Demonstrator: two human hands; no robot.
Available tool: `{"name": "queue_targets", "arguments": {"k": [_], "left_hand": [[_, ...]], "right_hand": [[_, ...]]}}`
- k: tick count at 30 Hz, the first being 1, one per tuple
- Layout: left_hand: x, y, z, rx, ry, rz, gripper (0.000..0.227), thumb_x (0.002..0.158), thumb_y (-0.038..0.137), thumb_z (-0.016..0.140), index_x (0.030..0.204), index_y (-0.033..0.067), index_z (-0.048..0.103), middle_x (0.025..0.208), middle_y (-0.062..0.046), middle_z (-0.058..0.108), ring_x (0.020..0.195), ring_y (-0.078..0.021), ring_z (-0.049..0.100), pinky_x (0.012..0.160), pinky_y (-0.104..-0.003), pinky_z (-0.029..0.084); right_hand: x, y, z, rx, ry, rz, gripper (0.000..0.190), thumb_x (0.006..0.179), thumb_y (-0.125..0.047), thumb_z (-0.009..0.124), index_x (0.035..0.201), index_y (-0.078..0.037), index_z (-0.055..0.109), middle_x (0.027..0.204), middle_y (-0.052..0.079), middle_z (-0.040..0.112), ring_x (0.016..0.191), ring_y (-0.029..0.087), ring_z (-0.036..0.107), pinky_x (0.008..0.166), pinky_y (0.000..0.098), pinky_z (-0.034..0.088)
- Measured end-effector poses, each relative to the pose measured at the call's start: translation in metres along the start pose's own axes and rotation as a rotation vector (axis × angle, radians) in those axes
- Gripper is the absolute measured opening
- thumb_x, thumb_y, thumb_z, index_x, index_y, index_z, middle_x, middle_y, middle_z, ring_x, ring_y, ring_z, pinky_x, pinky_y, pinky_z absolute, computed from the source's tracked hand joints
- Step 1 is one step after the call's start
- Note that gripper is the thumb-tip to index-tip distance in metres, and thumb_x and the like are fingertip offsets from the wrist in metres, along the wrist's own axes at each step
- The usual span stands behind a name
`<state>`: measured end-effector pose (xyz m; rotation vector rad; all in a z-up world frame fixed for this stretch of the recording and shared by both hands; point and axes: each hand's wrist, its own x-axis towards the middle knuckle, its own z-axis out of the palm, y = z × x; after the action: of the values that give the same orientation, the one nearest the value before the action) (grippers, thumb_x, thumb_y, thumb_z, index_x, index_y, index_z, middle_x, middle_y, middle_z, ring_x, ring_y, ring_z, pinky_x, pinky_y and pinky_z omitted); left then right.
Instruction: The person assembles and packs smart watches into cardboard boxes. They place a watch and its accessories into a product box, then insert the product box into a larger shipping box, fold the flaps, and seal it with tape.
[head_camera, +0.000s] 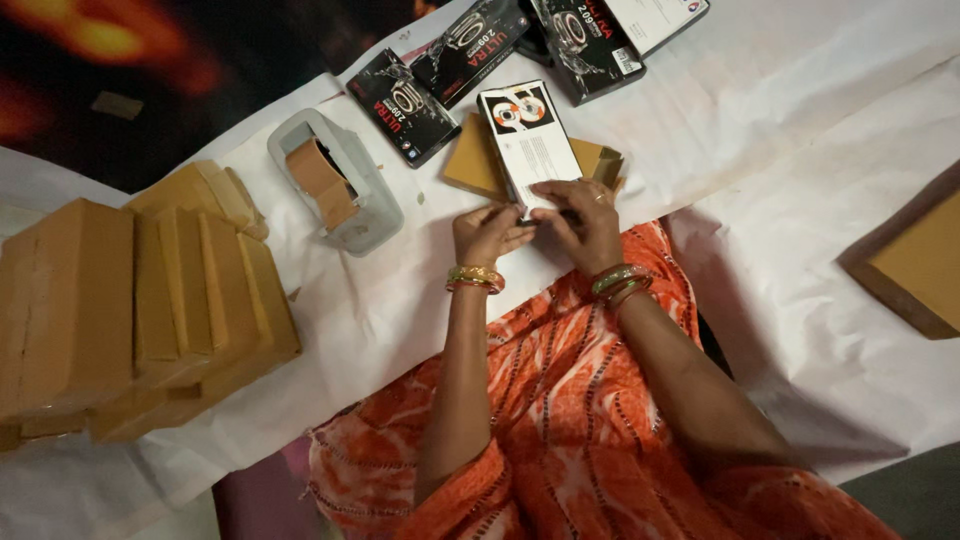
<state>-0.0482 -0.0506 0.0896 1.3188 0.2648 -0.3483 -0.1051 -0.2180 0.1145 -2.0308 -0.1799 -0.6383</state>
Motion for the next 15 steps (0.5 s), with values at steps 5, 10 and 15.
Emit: {"name": "queue_targets", "arguments": {"k": [5, 10, 15], "left_hand": [[-0.004, 0.01, 0.001, 0.182, -0.015, 0.057, 0.02, 0.082, 0.005, 0.077, 0.093, -0.0111, 0.074, 0.081, -0.018, 0.077, 0.063, -0.02, 0.076, 0.06, -0.028, 0.067], [-0.004, 0.012, 0.002, 0.249, 0.0, 0.041, 0.021, 0.084, 0.007, 0.075, 0.094, -0.0108, 0.074, 0.081, -0.021, 0.076, 0.063, -0.0203, 0.075, 0.059, -0.028, 0.065], [-0.001, 0.005, 0.0, 0.136, -0.058, 0.034, 0.024, 0.086, 0.007, 0.074, 0.098, -0.0138, 0.07, 0.086, -0.021, 0.076, 0.069, -0.024, 0.078, 0.063, -0.029, 0.067]], "right_hand": [[-0.001, -0.009, 0.001, -0.118, 0.01, -0.093, 0.03, 0.089, -0.015, 0.08, 0.119, -0.012, 0.075, 0.116, 0.005, 0.075, 0.107, 0.027, 0.065, 0.099, 0.0418, 0.045], [-0.001, -0.013, 0.001, -0.13, 0.023, -0.091, 0.022, 0.092, -0.013, 0.079, 0.114, -0.011, 0.076, 0.115, 0.005, 0.076, 0.106, 0.025, 0.067, 0.096, 0.0414, 0.05], [-0.001, -0.008, 0.002, -0.027, 0.026, 0.007, 0.024, 0.092, -0.005, 0.078, 0.114, -0.013, 0.076, 0.118, 0.004, 0.076, 0.108, 0.022, 0.069, 0.098, 0.0405, 0.054]]}}
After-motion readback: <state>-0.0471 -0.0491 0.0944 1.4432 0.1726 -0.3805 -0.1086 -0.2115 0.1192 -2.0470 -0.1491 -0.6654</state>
